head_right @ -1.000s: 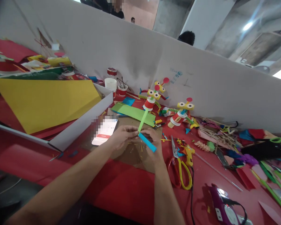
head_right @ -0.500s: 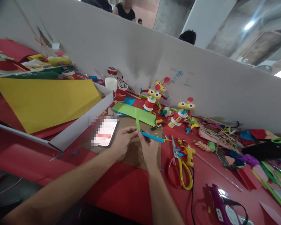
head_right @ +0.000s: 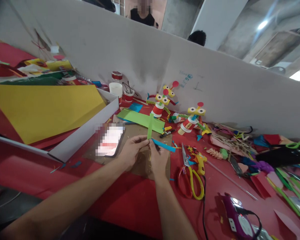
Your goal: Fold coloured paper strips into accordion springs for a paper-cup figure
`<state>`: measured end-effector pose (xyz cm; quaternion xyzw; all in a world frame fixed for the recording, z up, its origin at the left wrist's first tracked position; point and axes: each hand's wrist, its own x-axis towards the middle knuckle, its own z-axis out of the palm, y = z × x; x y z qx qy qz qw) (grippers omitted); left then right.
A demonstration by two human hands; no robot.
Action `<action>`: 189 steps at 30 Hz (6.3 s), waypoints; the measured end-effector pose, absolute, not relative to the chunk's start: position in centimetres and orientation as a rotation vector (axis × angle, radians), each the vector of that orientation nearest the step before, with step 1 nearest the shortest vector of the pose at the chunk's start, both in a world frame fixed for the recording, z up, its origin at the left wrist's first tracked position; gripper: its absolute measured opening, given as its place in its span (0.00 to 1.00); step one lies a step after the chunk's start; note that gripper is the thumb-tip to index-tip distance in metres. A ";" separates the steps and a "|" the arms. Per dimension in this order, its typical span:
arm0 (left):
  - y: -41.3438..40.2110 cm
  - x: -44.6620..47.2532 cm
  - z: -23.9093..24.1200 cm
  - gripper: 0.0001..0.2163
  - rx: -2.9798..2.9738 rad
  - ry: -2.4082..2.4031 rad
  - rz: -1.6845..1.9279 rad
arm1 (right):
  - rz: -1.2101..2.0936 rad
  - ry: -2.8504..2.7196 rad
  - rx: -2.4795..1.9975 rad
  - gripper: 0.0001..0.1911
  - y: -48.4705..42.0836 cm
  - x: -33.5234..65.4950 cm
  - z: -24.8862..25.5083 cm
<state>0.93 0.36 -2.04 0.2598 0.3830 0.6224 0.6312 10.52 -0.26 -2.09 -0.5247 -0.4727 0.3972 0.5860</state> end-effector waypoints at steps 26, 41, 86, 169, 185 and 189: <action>0.2 1.1 -2.0 0.15 0.463 0.764 1.364 | 1.002 -0.952 -1.156 0.11 -0.3 10.2 -2.3; 0.2 0.9 -1.8 0.09 0.349 0.694 1.286 | 0.953 -0.984 -1.074 0.13 -0.7 9.7 -2.6; 0.6 -0.1 -1.4 0.12 0.740 0.941 1.223 | 1.208 -0.956 -1.180 0.11 0.6 12.4 -2.2; 1.1 -0.5 -1.1 0.07 0.386 0.840 1.274 | 0.542 -1.784 -1.109 0.11 0.5 13.6 -1.4; 0.8 -0.1 -0.3 0.07 0.384 0.858 1.279 | 0.541 -1.679 -1.123 0.09 0.1 13.6 -0.9; 0.6 -0.2 0.0 0.08 0.401 0.873 1.269 | 0.488 -1.671 -1.121 0.08 0.1 13.6 -0.6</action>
